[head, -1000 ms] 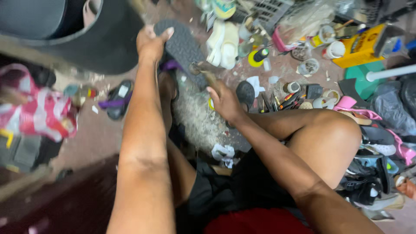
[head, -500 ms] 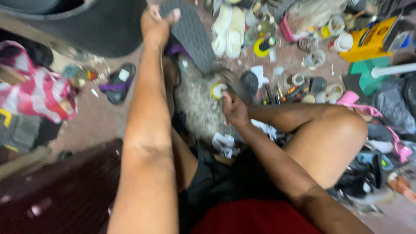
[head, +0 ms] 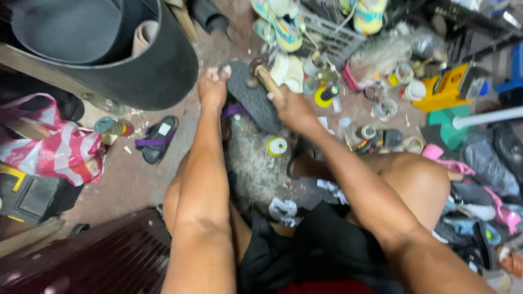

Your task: The person sits on the floor repairing sandals. They first work the buckle and strap of a blue sandal on their lap, then pick up a black sandal with a purple strap, apply glue from a squeeze bottle along the sole edge, and press the sole and strap areas together by hand.

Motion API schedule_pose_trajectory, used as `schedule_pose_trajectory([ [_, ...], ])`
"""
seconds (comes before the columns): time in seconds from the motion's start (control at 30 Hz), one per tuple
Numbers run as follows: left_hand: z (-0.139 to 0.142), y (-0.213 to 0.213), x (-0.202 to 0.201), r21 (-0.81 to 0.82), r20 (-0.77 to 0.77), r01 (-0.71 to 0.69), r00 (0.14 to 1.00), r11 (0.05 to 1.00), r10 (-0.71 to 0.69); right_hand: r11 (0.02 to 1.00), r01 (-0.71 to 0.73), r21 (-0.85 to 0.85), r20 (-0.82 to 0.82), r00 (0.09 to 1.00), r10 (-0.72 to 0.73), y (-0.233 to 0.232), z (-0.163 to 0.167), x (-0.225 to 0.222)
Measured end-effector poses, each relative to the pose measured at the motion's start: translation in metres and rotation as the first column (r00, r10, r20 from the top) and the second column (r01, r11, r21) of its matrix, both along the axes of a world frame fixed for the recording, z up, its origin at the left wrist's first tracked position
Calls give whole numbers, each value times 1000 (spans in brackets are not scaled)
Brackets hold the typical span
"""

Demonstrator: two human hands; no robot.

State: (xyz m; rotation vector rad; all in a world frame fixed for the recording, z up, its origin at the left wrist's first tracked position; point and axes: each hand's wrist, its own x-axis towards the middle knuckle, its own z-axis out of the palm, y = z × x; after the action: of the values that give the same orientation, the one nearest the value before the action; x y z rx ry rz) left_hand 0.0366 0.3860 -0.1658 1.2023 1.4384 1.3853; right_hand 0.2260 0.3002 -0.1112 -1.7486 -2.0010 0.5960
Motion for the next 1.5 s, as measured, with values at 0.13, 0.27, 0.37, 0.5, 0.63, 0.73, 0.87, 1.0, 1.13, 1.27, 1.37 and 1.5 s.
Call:
schedule_pose_trajectory([
  [0.13, -9, -5, -2, -72, -552, 37, 831, 997, -71, 963, 239, 129, -423, 891, -164, -11, -11, 1],
  [0.27, -8, -1, -1, -149, -20, 35, 999, 988, -38, 996, 39, 79, -44, 998, -36, -22, -18, 1],
  [0.37, -8, 2, -1, -91, -283, -45, 959, 995, 18, 998, 63, -30, -179, 982, -67, -29, -11, 4],
  [0.5, -3, -1, 2, -61, -351, -14, 936, 998, -9, 1000, 26, 18, -107, 994, -24, -40, -7, -2],
  [0.63, -3, -6, 9, -205, -47, -7, 999, 979, -2, 997, 21, 80, -54, 998, -17, -47, -3, -8],
  [0.73, -11, -3, 6, -183, -263, 8, 963, 983, -57, 961, 57, 271, -186, 983, -6, -50, 0, -14],
  [0.87, -9, 7, 4, 195, -759, 137, 649, 971, 61, 992, 102, -67, -83, 991, -108, -40, 4, -14],
  [1.0, -26, -49, 17, -86, -310, -503, 834, 860, 456, 996, 69, 55, -215, 975, -56, -46, -4, -15],
  [1.13, -39, -147, 60, -391, -331, -425, 893, 817, 306, 979, -8, -203, -512, 853, -99, -46, -9, -16],
  [1.27, -46, -165, 88, -407, 555, -22, 788, 913, 267, 952, -13, -307, -490, 859, -146, -41, -4, -11],
  [1.37, -48, -147, 90, -392, 589, -21, 762, 920, 269, 975, 52, -214, -372, 919, -130, -36, 8, -9],
  [1.5, -50, -141, 96, -469, 480, -52, 823, 882, 304, 995, -25, 92, -243, 969, 47, -28, 24, -9],
])
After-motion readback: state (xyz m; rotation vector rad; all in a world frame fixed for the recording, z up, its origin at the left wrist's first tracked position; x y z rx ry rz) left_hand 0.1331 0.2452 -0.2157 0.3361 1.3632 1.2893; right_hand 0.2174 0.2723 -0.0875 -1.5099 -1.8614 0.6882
